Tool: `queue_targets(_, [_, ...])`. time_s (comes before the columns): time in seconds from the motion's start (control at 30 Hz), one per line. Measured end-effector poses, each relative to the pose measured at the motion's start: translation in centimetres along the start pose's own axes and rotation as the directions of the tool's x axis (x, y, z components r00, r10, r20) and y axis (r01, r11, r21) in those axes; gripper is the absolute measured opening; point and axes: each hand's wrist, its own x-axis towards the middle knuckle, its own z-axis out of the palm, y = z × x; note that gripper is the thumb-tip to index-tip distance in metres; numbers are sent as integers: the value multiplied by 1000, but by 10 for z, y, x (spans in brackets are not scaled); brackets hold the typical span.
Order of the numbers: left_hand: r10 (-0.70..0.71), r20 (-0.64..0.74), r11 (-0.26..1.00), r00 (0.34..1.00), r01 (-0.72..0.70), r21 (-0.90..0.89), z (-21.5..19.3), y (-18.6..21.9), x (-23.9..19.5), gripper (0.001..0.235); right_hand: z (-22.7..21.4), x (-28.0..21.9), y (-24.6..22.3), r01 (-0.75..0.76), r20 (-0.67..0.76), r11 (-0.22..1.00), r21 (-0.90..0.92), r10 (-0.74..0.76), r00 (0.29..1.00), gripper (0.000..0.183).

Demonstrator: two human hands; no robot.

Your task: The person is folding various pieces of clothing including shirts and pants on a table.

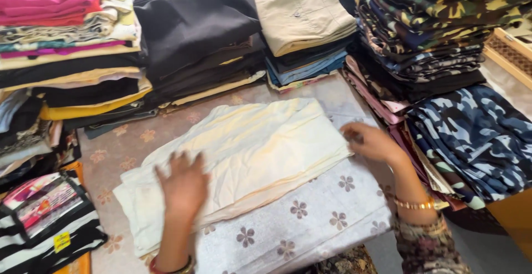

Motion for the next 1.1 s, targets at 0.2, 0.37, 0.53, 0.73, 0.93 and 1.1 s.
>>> queue_targets(0.2, [511, -292, 704, 809, -588, -397, -54, 162, 54, 40, 3, -37, -22, 250, 12, 967, 57, -251, 968, 50])
queue_targets(0.37, [436, -509, 660, 742, -648, -379, -20, 282, 157, 23, 23, -36, -2, 121, -104, 980, 158, -105, 989, 23])
queue_targets(0.53, [363, -495, 826, 789, -519, -220, 5, 328, 207, 29, 16, -35, -9, 102, -81, 980, 172, -89, 993, 21])
queue_targets(0.73, [289, -478, 756, 829, -504, -418, 4, 312, 213, 18, 15, -35, -2, 65, -38, 978, 199, -59, 998, 17])
queue_targets(0.93, [225, -403, 682, 887, -438, -586, 13, 313, 211, 21, 17, -36, 4, 35, 2, 987, 155, -36, 999, 18])
queue_targets(1.1, [209, -423, 695, 882, -438, -570, 18, 316, 217, 22, 17, -34, 10, 13, 27, 992, 122, -16, 999, 17])
